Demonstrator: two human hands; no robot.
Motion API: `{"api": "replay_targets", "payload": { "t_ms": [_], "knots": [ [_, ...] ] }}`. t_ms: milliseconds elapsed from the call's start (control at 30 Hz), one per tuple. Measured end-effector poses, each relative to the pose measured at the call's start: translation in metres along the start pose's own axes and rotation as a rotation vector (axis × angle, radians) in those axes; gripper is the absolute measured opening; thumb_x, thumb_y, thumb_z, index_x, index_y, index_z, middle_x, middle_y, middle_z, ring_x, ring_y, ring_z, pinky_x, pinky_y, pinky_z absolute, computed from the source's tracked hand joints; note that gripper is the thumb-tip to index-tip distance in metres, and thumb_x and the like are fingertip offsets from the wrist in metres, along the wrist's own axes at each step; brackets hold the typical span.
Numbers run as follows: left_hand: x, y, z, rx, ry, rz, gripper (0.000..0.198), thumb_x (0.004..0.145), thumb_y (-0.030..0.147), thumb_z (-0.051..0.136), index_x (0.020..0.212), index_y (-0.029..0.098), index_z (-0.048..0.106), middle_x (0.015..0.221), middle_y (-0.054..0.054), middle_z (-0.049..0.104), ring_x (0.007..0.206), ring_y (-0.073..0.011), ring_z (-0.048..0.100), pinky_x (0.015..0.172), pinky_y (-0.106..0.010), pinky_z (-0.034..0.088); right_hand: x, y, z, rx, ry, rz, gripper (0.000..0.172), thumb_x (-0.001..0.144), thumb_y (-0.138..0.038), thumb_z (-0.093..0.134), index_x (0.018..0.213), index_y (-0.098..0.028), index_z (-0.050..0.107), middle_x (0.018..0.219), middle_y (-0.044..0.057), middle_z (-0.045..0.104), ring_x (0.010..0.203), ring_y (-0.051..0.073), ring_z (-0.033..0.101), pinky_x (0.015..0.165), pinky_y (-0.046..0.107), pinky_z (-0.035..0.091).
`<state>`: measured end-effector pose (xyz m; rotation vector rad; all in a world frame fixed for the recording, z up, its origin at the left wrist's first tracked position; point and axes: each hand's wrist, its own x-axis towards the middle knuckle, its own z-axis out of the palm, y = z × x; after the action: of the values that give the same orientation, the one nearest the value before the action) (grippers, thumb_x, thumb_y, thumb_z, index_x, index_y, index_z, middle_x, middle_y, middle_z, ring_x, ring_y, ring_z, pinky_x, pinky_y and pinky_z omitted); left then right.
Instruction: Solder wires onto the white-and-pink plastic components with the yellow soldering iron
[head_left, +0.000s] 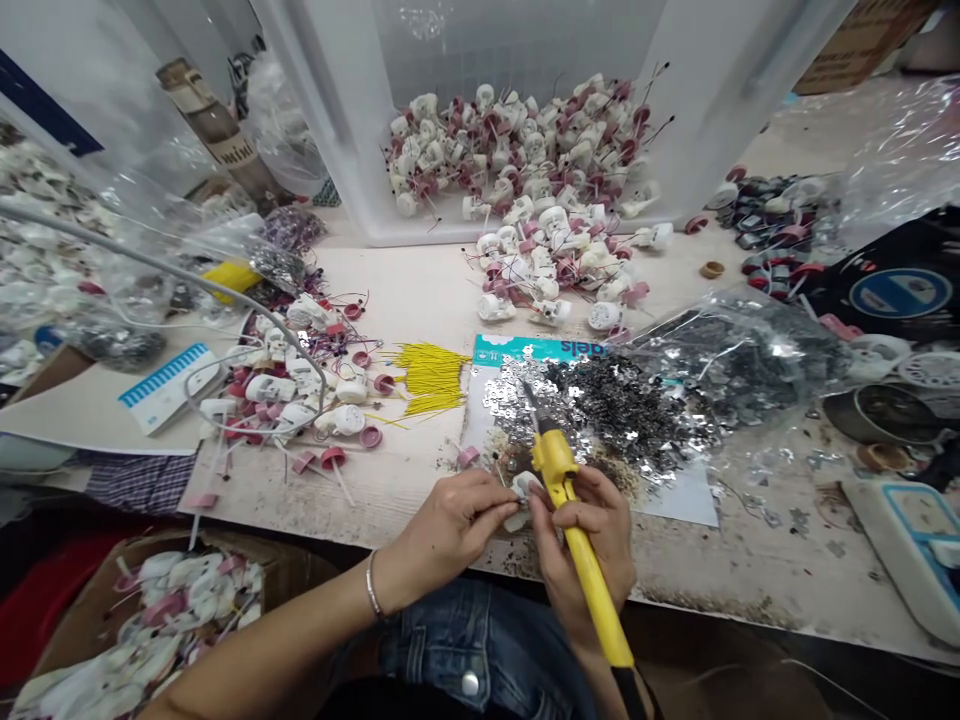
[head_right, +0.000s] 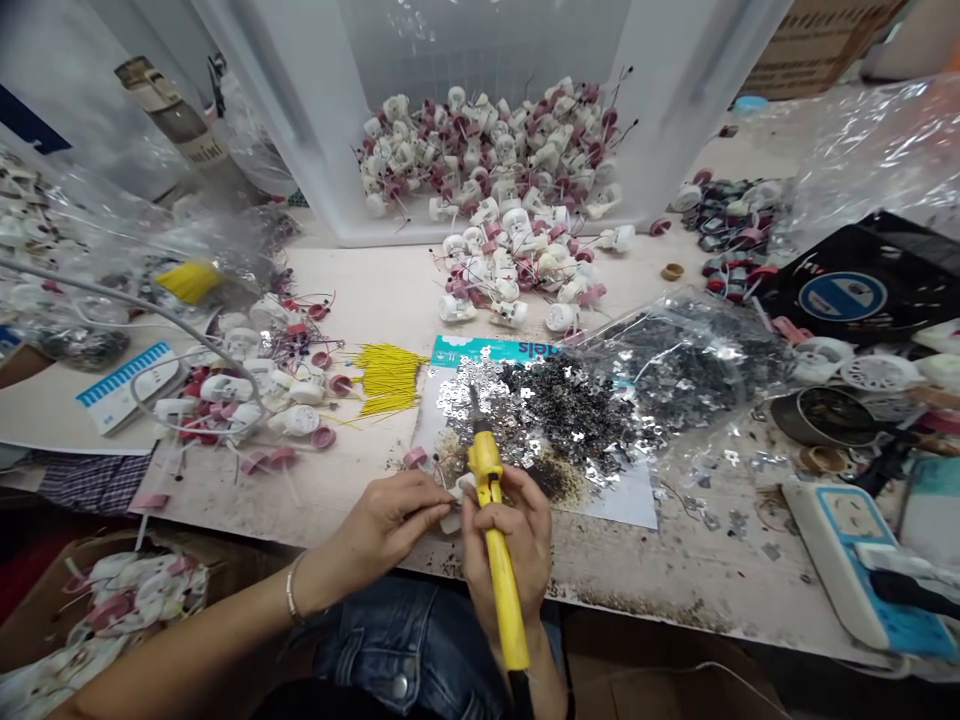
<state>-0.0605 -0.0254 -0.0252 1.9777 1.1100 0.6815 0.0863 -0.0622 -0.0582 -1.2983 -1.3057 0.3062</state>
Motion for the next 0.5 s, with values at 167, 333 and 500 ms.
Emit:
{"api": "replay_targets", "payload": {
  "t_ms": [167, 333, 500],
  "knots": [
    [0.000, 0.005, -0.002, -0.089, -0.077, -0.152, 0.014, 0.087, 0.013, 0.060, 0.083, 0.014, 0.074, 0.076, -0.004, 0.071, 0.070, -0.0144, 0.064, 0.067, -0.023, 0.049, -0.005, -0.003, -0.003, 0.064, -0.100, -0.103, 0.022, 0.076, 0.001, 0.062, 0.073, -0.018, 0.054, 0.120, 0.004, 0.050, 0.101, 0.015, 0.064, 0.077, 0.026, 0.062],
    [-0.008, 0.002, 0.002, -0.083, -0.005, -0.183, 0.010, 0.085, 0.014, 0.062, 0.083, 0.014, 0.072, 0.074, -0.004, 0.070, 0.069, -0.0146, 0.063, 0.065, -0.023, 0.049, -0.009, -0.005, -0.011, 0.133, -0.020, 0.019, 0.024, 0.076, 0.003, 0.062, 0.074, -0.019, 0.052, 0.118, 0.004, 0.051, 0.105, 0.016, 0.064, 0.078, 0.029, 0.063],
    [-0.017, -0.001, 0.007, 0.140, 0.057, -0.027, 0.015, 0.086, 0.011, 0.056, 0.087, 0.014, 0.071, 0.091, -0.010, 0.067, 0.086, -0.0206, 0.062, 0.079, -0.034, 0.052, -0.012, -0.005, -0.024, 0.151, -0.108, -0.027, 0.021, 0.077, -0.001, 0.061, 0.088, -0.019, 0.059, 0.123, 0.007, 0.058, 0.104, 0.020, 0.066, 0.075, 0.034, 0.063]
  ]
}}
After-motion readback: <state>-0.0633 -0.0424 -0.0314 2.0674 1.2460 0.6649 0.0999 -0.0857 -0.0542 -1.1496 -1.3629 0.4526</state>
